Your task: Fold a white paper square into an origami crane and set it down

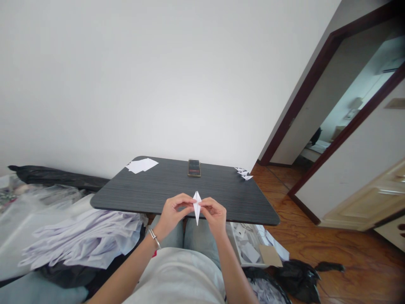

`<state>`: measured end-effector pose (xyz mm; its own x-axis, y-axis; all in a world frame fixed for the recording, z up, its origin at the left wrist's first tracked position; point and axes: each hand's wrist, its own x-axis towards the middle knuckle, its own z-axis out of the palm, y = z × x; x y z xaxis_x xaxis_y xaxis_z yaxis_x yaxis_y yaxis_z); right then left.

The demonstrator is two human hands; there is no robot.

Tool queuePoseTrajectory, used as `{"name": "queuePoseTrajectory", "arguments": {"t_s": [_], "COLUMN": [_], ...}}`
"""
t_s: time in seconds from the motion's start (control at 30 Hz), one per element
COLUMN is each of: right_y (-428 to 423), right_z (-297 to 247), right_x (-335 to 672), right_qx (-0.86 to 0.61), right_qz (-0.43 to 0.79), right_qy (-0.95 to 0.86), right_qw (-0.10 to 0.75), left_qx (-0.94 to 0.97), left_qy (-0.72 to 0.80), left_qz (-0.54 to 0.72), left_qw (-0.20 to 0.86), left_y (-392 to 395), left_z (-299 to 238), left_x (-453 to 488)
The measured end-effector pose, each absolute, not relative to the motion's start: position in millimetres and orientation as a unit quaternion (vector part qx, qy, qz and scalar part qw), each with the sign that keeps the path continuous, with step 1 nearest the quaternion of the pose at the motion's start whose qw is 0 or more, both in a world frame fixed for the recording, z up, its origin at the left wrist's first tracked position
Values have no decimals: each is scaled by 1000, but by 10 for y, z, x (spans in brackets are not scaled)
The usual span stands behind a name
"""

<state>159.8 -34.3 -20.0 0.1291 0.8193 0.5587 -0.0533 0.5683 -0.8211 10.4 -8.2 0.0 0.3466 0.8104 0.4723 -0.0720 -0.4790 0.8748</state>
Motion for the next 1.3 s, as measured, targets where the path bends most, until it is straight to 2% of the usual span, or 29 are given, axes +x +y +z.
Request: {"name": "queuePoseTrajectory", "arguments": {"t_s": [0.17, 0.87, 1.3], "right_y": [-335, -406, -403], "right_z": [-228, -303, -267], "right_x": [1599, 1405, 1316], "right_qx": [-295, -331, -361], "right_qz": [284, 237, 311], "right_qy": [-596, -531, -470], "right_qw": [690, 743, 743], "left_qx": [726, 683, 539], "left_qy": [243, 267, 303], "left_qz": [523, 560, 550], "left_qw": [376, 386, 562], "left_y": [-102, -202, -200], "left_z": [13, -15, -11], "left_x": [97, 230, 293]}}
